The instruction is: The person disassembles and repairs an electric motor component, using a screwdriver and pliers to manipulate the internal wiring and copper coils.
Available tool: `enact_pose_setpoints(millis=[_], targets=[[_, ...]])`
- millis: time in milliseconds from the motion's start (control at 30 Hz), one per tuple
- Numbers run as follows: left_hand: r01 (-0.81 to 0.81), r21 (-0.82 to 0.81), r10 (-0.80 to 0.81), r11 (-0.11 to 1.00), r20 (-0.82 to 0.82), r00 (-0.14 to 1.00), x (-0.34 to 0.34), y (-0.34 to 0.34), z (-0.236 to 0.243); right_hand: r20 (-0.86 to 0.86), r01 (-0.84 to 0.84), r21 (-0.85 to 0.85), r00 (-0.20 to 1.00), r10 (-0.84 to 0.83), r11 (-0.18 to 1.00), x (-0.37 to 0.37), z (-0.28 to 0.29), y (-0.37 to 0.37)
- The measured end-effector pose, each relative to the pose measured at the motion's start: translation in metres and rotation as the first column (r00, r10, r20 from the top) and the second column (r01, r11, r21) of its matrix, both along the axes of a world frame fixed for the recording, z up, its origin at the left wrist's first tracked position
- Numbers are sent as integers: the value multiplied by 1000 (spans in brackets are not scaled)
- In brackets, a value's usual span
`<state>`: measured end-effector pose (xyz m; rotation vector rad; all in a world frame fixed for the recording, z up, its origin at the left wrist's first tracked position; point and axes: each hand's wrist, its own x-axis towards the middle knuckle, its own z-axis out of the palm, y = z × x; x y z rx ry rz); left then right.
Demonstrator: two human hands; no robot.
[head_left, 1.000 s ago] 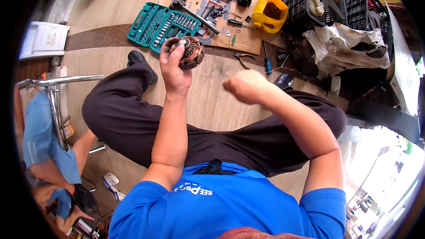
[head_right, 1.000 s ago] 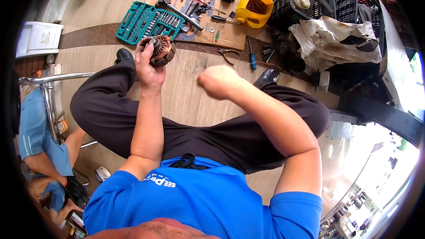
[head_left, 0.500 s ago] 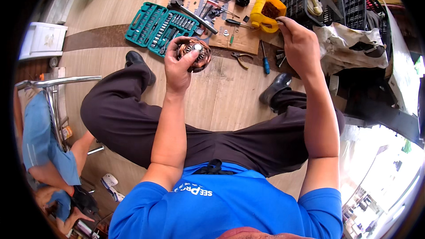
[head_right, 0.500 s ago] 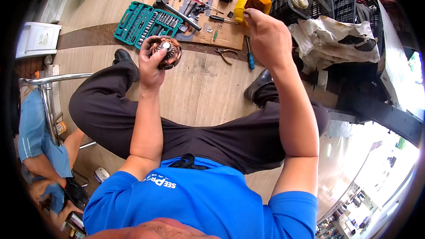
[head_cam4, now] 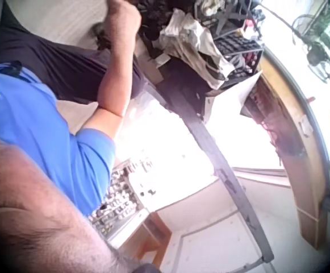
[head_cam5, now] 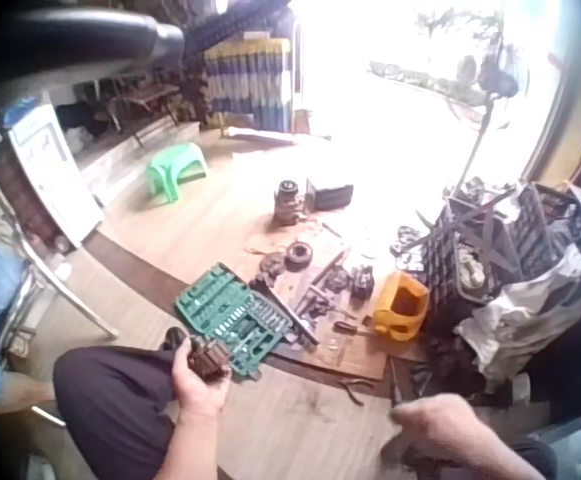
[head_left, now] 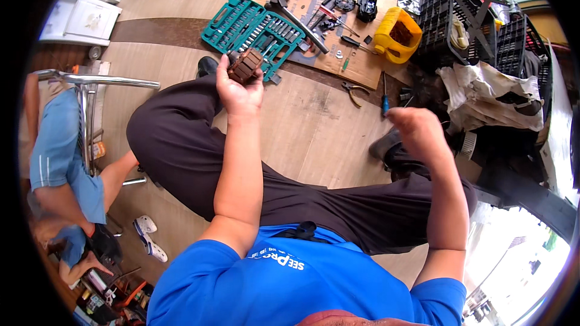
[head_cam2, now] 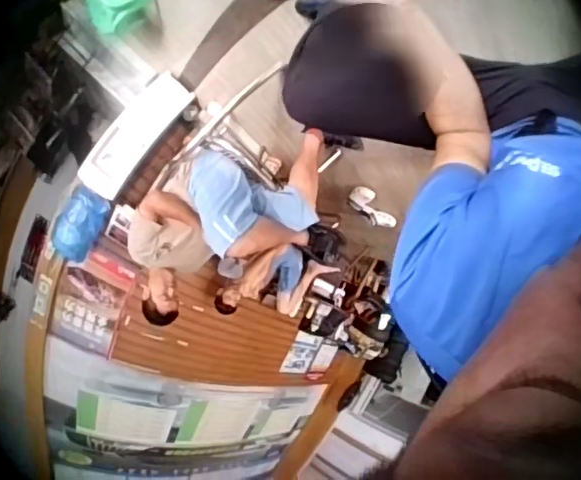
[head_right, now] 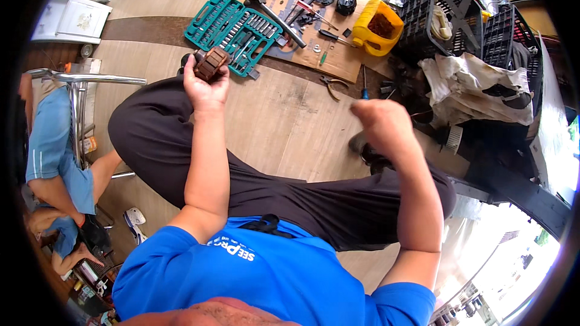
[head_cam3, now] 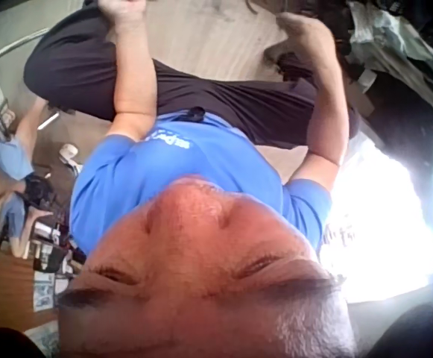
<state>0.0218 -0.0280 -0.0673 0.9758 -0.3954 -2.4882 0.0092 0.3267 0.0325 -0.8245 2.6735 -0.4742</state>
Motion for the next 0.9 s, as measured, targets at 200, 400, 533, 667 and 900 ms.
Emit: enact_pose_setpoints(millis=[200,400,533,667,900], targets=[[251,101,-229,963,-187,955,-3,9,10,-184,76,-88,979,-91,993,-40,4,40],[203,18,-184,979,-350,919,-2,18,9,-403,409,299,873,-275,862,2,83,129],[247,14,-219,969,-414,884,-5,32,6,-450,546,36,756,-474,837,88,77,213],[225,-48,-225,973,-392,892,-8,54,18,-473,670,43,667,-575,741,111,34,263],[271,-330,-411,904,-496,765,-7,71,28,59,342,820,748,-661,460,83,-3,342]])
